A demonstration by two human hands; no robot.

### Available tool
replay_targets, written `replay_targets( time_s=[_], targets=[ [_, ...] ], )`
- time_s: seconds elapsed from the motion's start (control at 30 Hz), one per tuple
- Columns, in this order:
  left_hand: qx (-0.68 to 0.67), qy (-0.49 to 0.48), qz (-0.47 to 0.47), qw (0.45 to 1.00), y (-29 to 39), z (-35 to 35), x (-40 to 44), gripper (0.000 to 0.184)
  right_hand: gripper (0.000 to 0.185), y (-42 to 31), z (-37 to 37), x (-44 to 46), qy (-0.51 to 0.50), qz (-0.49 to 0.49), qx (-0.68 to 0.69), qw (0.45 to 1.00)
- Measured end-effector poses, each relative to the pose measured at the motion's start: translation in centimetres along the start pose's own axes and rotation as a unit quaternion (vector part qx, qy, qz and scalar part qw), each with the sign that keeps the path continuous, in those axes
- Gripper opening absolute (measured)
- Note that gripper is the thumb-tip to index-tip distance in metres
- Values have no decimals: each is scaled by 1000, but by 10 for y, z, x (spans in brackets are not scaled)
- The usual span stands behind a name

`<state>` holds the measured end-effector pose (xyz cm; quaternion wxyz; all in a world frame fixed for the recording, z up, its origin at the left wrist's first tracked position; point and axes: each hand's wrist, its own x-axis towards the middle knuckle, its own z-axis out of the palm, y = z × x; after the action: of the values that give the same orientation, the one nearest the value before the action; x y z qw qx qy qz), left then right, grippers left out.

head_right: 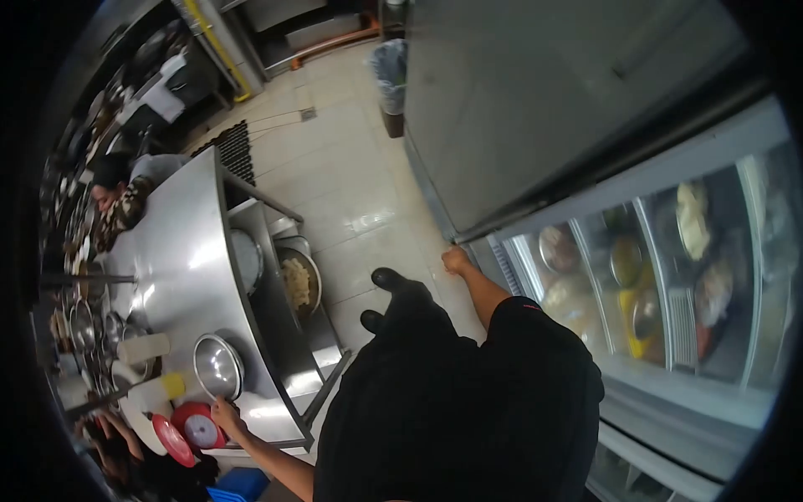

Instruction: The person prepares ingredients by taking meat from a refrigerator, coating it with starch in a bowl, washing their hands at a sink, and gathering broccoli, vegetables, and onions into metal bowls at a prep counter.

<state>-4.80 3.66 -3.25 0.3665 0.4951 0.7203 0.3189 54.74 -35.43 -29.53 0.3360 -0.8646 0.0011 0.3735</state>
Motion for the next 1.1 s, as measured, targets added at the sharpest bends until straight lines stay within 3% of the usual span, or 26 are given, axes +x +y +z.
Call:
replay_targets(
  time_s=[0.03,0.07,0.1,0.17,0.23,0.3,0.4,0.53,0.73,0.8,0.83,0.87,0.93,1.03,1.07,1.1],
  targets=[
    [19,-12,-6,1000,-1,-13,0,25,28,37,-3,-3,32,-22,-26,999],
    [3,1,-8,1000,7,-12,-5,23,28,58,-4,-2,148,-80,-62,984],
    [-13,13,-9,1000,18,-11,-12,22,30,58,-9,-16,267,-124,-106,950],
    [-70,40,-11,997,18,-13,-11,24,45,31,-31,-44,436,-134,-59,888],
    [-136,27,-23,990,36,-9,-22,24,60,-47,-72,-98,454,-118,62,881],
    [-187,2,-42,981,74,-4,-41,24,60,-92,-92,-127,531,-180,115,820],
    [-234,-65,-31,970,111,21,-56,24,60,-147,-122,-151,537,-220,154,800],
    [-292,-205,-35,934,146,97,-72,32,60,-172,-138,-135,555,-254,207,764],
    [-352,-372,-61,857,181,238,-105,48,66,-194,-135,-129,584,-204,261,741],
    [-295,-345,33,890,183,273,-118,61,66,-198,-137,-127,595,-184,264,737],
    [-154,-279,239,917,182,285,-120,62,66,-199,-137,-124,600,-195,278,724],
    [-1,-191,431,882,184,293,-121,62,66,-199,-137,-126,603,-190,269,726],
    [7,-186,448,874,189,309,-118,62,66,-201,-139,-127,608,-178,256,730],
    [-63,-148,388,908,186,342,-108,61,67,-212,-138,-144,591,-166,246,751],
    [-176,-246,221,927,169,369,-91,58,67,-213,-138,-146,587,-162,244,755],
    [-269,-337,91,898,158,376,-85,56,69,-209,-137,-145,590,-166,241,753]
  ],
)
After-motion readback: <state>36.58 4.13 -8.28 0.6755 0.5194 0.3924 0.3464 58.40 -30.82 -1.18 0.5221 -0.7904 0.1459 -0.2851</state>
